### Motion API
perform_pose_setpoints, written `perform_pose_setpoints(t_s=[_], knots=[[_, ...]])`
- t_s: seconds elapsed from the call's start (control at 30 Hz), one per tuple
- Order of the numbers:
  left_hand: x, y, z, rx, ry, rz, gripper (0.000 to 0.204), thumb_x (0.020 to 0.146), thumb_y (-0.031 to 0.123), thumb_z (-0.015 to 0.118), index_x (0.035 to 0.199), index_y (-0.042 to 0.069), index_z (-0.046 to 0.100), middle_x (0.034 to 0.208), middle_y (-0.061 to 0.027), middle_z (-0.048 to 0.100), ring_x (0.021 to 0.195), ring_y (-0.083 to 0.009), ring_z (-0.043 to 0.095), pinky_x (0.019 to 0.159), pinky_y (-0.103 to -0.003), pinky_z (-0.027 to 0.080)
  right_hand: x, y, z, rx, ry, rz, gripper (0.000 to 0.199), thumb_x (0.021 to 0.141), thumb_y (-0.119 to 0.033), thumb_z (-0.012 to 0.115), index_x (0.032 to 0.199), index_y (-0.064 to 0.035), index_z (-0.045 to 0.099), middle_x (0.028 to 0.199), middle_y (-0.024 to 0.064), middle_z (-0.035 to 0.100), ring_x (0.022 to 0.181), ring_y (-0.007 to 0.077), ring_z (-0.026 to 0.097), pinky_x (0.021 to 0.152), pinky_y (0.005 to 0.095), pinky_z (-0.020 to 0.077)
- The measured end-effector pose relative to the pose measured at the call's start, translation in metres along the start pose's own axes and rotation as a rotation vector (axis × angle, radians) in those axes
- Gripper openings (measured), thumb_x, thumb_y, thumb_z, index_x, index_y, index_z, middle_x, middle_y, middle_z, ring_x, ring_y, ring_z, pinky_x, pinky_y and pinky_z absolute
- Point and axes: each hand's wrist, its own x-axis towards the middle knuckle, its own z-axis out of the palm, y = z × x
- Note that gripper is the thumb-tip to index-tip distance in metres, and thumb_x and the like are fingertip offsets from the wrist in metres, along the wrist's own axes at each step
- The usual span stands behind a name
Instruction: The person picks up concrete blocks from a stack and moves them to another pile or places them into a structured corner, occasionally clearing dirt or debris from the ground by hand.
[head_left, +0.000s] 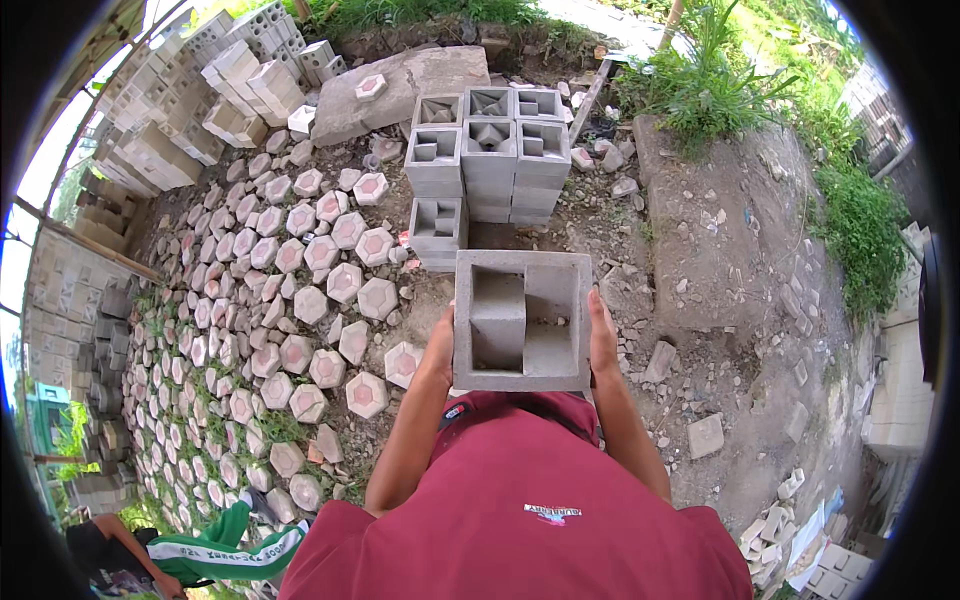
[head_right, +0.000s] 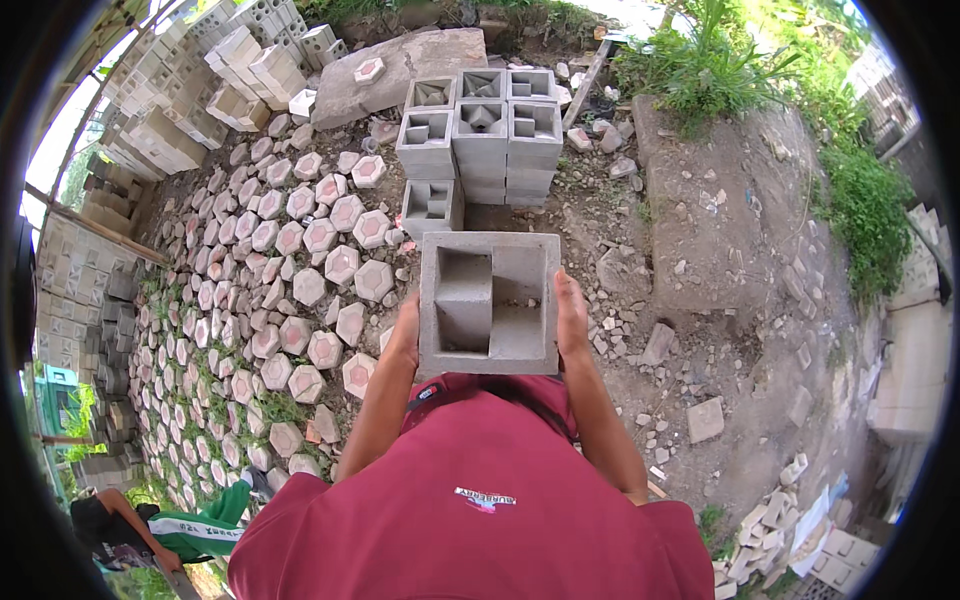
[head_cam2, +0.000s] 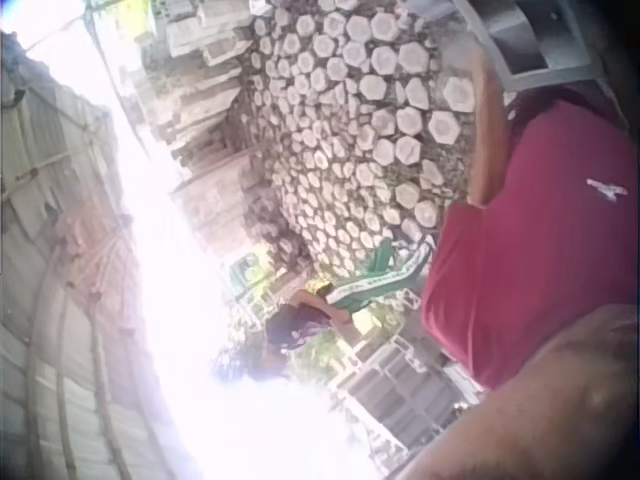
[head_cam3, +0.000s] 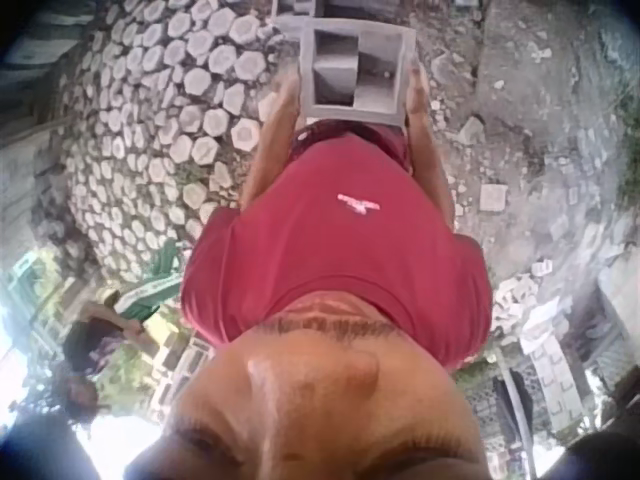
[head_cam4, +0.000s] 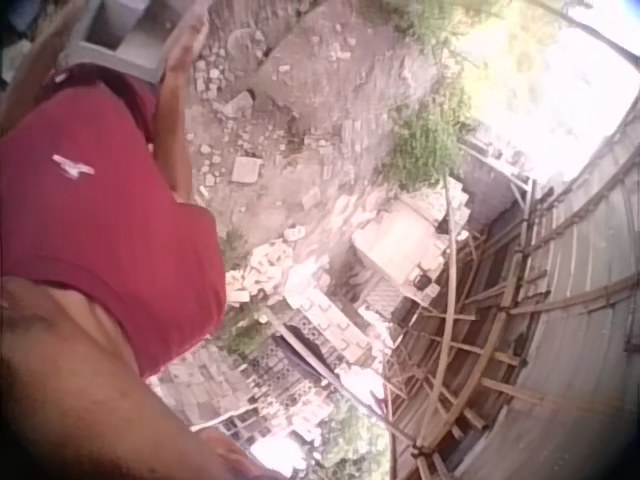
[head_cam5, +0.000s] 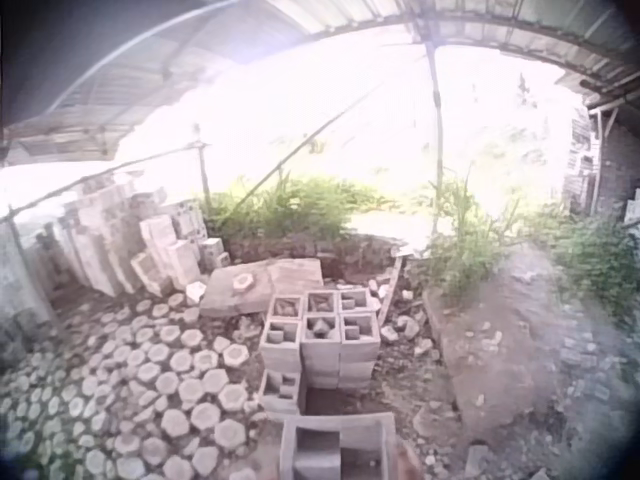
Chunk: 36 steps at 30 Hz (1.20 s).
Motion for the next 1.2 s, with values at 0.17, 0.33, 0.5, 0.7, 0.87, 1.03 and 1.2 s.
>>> perform_pose_setpoints(t_s=[0.17,0.33,0.5,0.7,0.87,1.03,1.2], knots=[[0.060,0.066,0.015,-0.084,0.006,0.030,0.068,0.093,0.059,0.028,0.135,0.006,0.039,0.130,-0.0166,0.047,0.117,-0.0286,0.050,0.098,-0.043,0.041,0.115,0.007,0.034,-0.104,-0.073,0.049,0.058,0.095,-0.047,0.044,0.124,0.0031,0.047,0.120,0.0086,0.051,0.113,0.0144,0.044,0.100,0.0278,0.0300],[0.113,0.122,-0.004,-0.151,0.105,0.183,0.069,0.093,0.059,0.027,0.137,0.008,0.037,0.132,-0.0144,0.046,0.121,-0.0280,0.046,0.102,-0.041,0.036,0.205,0.005,0.096,-0.148,-0.341,0.027,0.070,0.094,-0.053,0.039,0.136,0.0036,0.034,0.136,0.0117,0.042,0.127,0.0188,0.037,0.106,0.0304,0.0255],[0.146,0.152,-0.047,-0.172,0.257,0.239,0.071,0.093,0.060,0.027,0.136,0.005,0.038,0.130,-0.0138,0.048,0.117,-0.0264,0.049,0.101,-0.040,0.036,0.265,0.027,0.146,0.006,-0.406,0.418,0.086,0.086,-0.067,0.040,0.134,0.0041,0.037,0.136,0.0140,0.043,0.126,0.0225,0.039,0.106,0.0344,0.0283],[0.220,0.203,-0.116,-0.110,0.284,-0.057,0.075,0.093,0.062,0.021,0.134,0.002,0.040,0.126,-0.0133,0.052,0.117,-0.0255,0.049,0.101,-0.039,0.036,0.316,0.044,0.213,0.278,-0.108,0.893,0.060,0.095,-0.055,0.028,0.124,-0.0088,0.052,0.120,0.0114,0.056,0.111,0.0270,0.053,0.096,0.0452,0.0419],[0.284,0.245,-0.157,-0.014,0.218,-0.167,0.072,0.095,0.058,0.017,0.136,0.003,0.038,0.132,-0.0135,0.048,0.121,-0.0270,0.045,0.103,-0.040,0.035,0.333,0.064,0.263,0.291,0.093,0.894,0.050,0.097,-0.047,0.030,0.125,-0.0122,0.051,0.124,0.0085,0.054,0.113,0.0252,0.051,0.097,0.0460,0.0413],[0.346,0.271,-0.215,-0.071,0.096,-0.438,0.066,0.096,0.053,0.017,0.136,0.004,0.038,0.131,-0.0134,0.048,0.122,-0.0282,0.046,0.102,-0.043,0.037,0.356,0.141,0.272,0.312,0.256,0.861,0.046,0.098,-0.040,0.034,0.122,-0.0060,0.053,0.120,0.0083,0.057,0.110,0.0232,0.054,0.096,0.0417,0.0424],[0.397,0.243,-0.267,-0.144,0.085,-0.509,0.059,0.095,0.050,0.028,0.127,0.005,0.048,0.118,-0.0148,0.058,0.106,-0.0292,0.058,0.092,-0.045,0.046,0.352,0.235,0.273,0.229,0.378,0.886,0.045,0.098,-0.039,0.036,0.122,-0.0050,0.053,0.117,0.0093,0.058,0.107,0.0218,0.055,0.092,0.0409,0.0452]])
